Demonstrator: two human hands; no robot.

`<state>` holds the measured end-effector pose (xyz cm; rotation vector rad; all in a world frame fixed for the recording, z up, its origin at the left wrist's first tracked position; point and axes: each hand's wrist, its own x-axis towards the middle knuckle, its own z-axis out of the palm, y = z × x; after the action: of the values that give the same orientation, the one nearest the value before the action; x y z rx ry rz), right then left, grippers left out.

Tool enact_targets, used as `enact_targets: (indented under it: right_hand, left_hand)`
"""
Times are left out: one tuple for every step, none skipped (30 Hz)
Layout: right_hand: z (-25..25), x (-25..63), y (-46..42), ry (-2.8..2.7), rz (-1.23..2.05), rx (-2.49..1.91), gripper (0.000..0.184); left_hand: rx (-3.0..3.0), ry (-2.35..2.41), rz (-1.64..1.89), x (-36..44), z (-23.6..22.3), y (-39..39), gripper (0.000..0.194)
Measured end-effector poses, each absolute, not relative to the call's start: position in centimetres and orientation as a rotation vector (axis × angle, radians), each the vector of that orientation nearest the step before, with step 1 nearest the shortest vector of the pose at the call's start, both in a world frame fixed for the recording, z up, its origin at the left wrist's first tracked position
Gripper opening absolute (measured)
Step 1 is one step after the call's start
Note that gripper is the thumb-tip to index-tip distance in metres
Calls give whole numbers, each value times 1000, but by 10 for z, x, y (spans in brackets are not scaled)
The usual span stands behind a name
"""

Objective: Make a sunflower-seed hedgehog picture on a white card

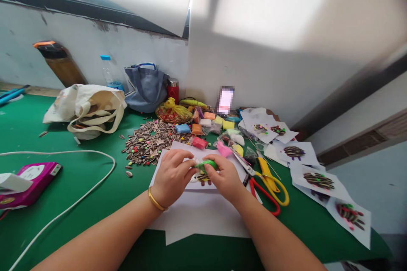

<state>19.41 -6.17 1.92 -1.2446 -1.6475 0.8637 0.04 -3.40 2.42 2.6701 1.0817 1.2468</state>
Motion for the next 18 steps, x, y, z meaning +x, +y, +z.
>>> enact_targets:
  right_hand:
    - [18, 195, -61, -1631, 898, -1232, 20]
    - [17, 195, -60, -1621, 925, -1223, 21]
    - [16, 195, -60, -1619, 943, -1219, 21]
    - [15, 195, -59, -1620, 946, -1220, 21]
    - [14, 195, -59, -1625, 942, -1225, 21]
    - [14, 195, -59, -1632, 938, -1229, 21]
    - [14, 195, -59, -1637, 931, -1234, 20]
    - [15, 195, -59, -1645, 921, -1239, 19]
    - [16, 195, -59, -1654, 903, -1247, 19]
    - [17, 195, -59, -1668, 878, -1257, 18]
    - [19, 196, -59, -1685, 850, -1268, 17]
    - [20, 196, -59, -1702, 825, -1278, 17]
    - [22, 197, -59, -1715, 811, -1284, 16]
    - [23, 197, -59, -1726, 809, -1285, 16]
    - [24, 198, -58, -1732, 813, -1285, 16]
    - [25, 198, -58, -1737, 813, -1286, 16]
    - [25, 198, -58, -1742, 805, -1290, 17]
    - [24, 199, -58, -1746, 796, -1295, 17]
  left_hand:
    - [2670, 1092, 1226, 0, 23, -34, 11]
    - [2670, 1098, 1208, 1, 22, -34, 13]
    - [2668, 1101, 1191, 1, 21, -33, 13]
    - [2666, 1099, 1180, 1, 21, -33, 13]
    - [2662, 1094, 1175, 1, 20, -33, 13]
    - [2657, 1086, 1177, 2, 20, -33, 11]
    - [2654, 1077, 1179, 2, 20, -33, 10]
    - [2653, 1069, 1179, 1, 21, -32, 10]
    - [2653, 1065, 1180, 1, 21, -32, 10]
    - [2654, 1062, 1183, 1, 22, -32, 10]
    - [2653, 1062, 1187, 1, 23, -32, 10]
    - [2650, 1062, 1190, 0, 23, -32, 10]
    - [2644, 1065, 1192, 0, 23, -32, 10]
    - [2636, 1070, 1192, 0, 23, -32, 10]
    - [2628, 1077, 1185, 0, 23, -32, 10]
    - [2621, 1085, 1171, 1, 23, -32, 10]
    - [2615, 1093, 1152, 1, 23, -32, 11]
    - [2605, 1101, 1134, 1, 22, -32, 12]
